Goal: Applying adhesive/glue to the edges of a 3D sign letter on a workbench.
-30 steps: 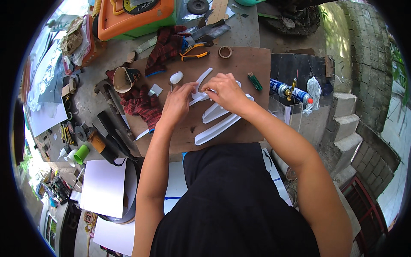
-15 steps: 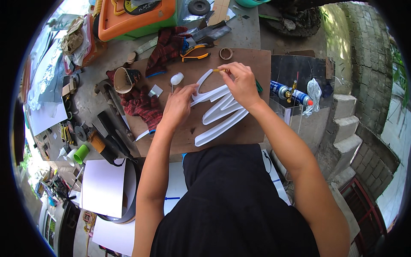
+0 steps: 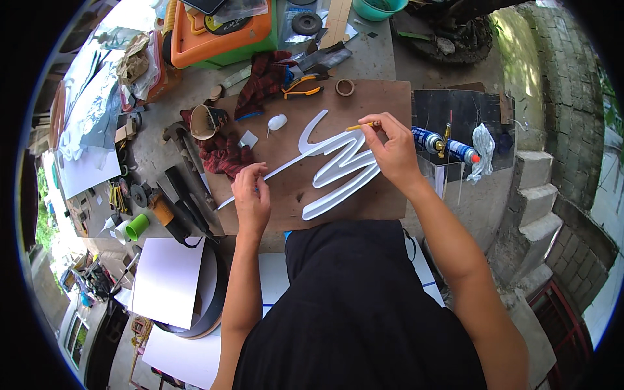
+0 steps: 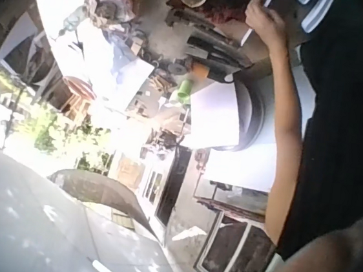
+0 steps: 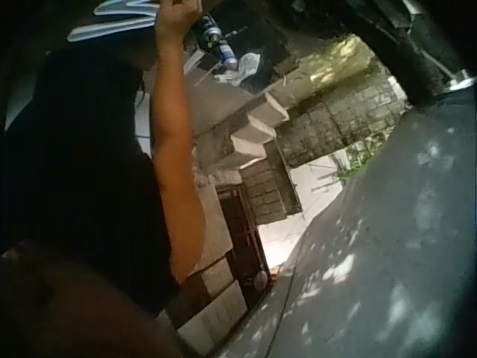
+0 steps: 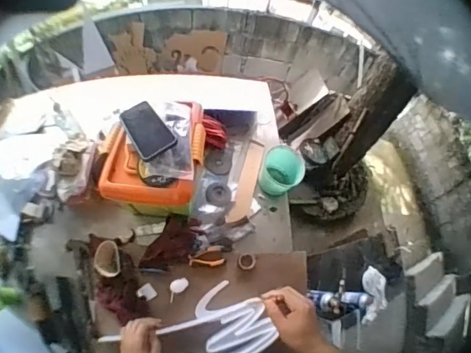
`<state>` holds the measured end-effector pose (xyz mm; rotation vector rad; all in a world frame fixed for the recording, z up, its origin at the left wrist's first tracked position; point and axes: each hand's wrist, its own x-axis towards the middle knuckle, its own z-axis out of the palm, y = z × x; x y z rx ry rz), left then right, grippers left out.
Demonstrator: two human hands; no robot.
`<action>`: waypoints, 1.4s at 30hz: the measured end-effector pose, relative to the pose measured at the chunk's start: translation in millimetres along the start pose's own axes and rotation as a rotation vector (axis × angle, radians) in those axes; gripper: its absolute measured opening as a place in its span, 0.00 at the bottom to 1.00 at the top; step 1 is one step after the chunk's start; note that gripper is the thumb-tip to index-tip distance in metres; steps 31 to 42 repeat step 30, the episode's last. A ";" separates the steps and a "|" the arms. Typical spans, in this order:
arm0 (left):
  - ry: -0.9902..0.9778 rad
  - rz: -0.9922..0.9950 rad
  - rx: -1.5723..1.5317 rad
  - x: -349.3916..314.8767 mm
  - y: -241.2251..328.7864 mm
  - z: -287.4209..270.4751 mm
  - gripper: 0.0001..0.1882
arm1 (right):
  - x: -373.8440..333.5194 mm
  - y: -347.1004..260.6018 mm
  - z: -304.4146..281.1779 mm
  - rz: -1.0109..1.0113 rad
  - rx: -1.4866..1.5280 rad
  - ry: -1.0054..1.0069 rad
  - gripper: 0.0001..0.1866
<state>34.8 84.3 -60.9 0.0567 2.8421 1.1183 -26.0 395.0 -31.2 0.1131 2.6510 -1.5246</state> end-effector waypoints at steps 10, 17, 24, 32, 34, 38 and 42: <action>0.019 -0.153 0.033 -87.1 21.4 -15.5 0.14 | -119.9 42.2 -40.5 0.195 -0.024 -0.152 0.11; 0.005 -0.188 0.043 -136.9 38.7 -0.5 0.14 | -170.8 111.5 -4.5 0.352 -0.224 -0.212 0.16; 0.053 -0.210 0.072 -168.3 51.0 4.2 0.14 | -149.1 138.6 9.5 0.442 -0.321 -0.220 0.22; 0.116 -0.248 0.097 -188.3 56.5 -1.6 0.15 | -143.4 144.2 10.7 0.475 -0.343 -0.241 0.24; 0.116 -0.248 0.097 -188.3 56.5 -1.6 0.15 | -143.4 144.2 10.7 0.475 -0.343 -0.241 0.24; 0.116 -0.248 0.097 -188.3 56.5 -1.6 0.15 | -143.4 144.2 10.7 0.475 -0.343 -0.241 0.24; 0.116 -0.248 0.097 -188.3 56.5 -1.6 0.15 | -143.4 144.2 10.7 0.475 -0.343 -0.241 0.24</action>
